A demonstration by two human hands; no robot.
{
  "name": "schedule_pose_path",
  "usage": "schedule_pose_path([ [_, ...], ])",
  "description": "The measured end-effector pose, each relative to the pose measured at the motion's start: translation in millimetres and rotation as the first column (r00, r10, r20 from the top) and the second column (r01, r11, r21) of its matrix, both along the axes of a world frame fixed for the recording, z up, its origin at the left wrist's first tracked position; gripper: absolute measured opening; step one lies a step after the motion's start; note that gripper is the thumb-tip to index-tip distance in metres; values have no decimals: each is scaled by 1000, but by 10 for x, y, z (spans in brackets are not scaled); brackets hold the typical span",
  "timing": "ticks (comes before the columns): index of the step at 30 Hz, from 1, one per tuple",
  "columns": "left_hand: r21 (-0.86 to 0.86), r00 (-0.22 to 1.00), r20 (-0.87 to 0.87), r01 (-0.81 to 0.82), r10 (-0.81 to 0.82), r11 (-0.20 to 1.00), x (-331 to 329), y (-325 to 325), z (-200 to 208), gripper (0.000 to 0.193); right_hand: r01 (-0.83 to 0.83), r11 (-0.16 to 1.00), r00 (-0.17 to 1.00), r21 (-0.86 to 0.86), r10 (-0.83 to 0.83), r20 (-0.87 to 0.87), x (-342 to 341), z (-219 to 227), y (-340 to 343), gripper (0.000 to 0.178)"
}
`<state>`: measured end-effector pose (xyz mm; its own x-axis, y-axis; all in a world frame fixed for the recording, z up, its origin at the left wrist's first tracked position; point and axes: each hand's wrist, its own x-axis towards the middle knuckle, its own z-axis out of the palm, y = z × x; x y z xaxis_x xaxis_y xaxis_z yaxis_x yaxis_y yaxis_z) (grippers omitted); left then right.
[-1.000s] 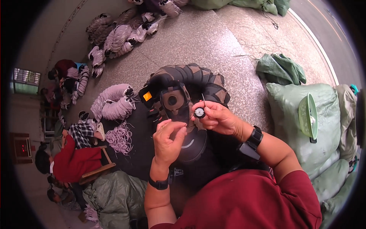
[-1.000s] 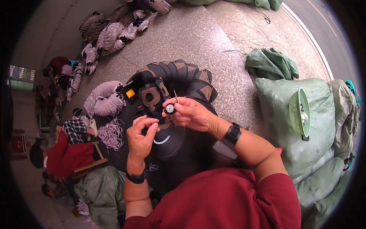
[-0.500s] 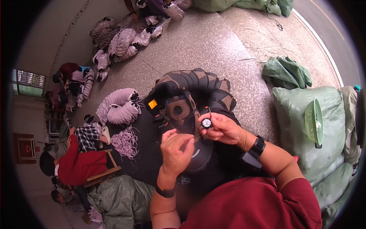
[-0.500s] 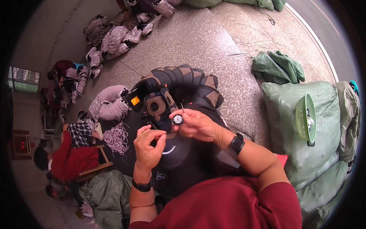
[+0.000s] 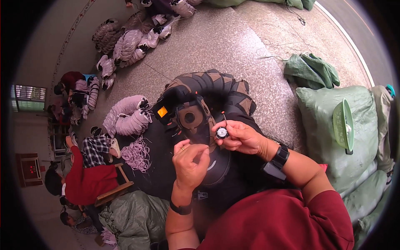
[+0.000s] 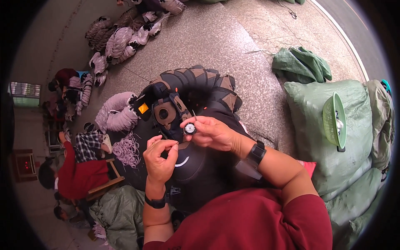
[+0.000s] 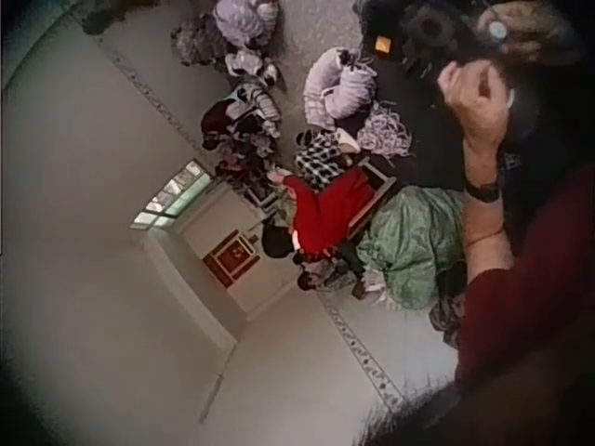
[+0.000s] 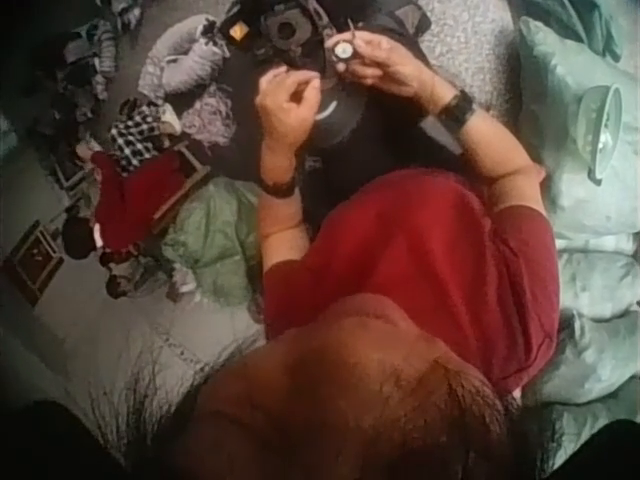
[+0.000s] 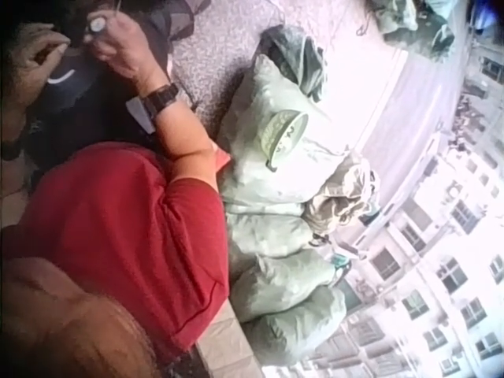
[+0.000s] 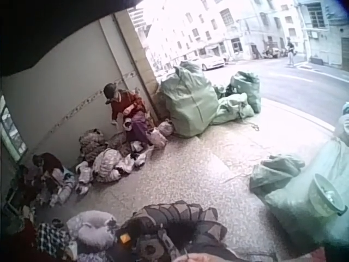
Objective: Hand-stitching or assembling components of a shoe by hand.
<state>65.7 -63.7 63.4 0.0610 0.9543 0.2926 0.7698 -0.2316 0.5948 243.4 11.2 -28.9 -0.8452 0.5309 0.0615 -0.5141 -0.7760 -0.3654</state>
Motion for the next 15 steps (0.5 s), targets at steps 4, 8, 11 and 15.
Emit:
schedule_pose_path([
  [4,5,1000,9,-10,10,1000,21,-3,-1,6,8,1000,1000,14,-9,19,-1,-1,-4,39],
  [8,3,1000,-7,3,-3,1000,33,12,-4,6,12,999,999,34,-13,44,3,-36,8,40],
  [11,-1,1000,3,9,-9,1000,40,7,-43,5,11,1000,998,28,-12,59,-5,-35,-5,40],
  [15,-6,999,-2,38,-38,999,69,31,-62,4,-19,999,998,35,17,58,-32,-61,-22,39],
])
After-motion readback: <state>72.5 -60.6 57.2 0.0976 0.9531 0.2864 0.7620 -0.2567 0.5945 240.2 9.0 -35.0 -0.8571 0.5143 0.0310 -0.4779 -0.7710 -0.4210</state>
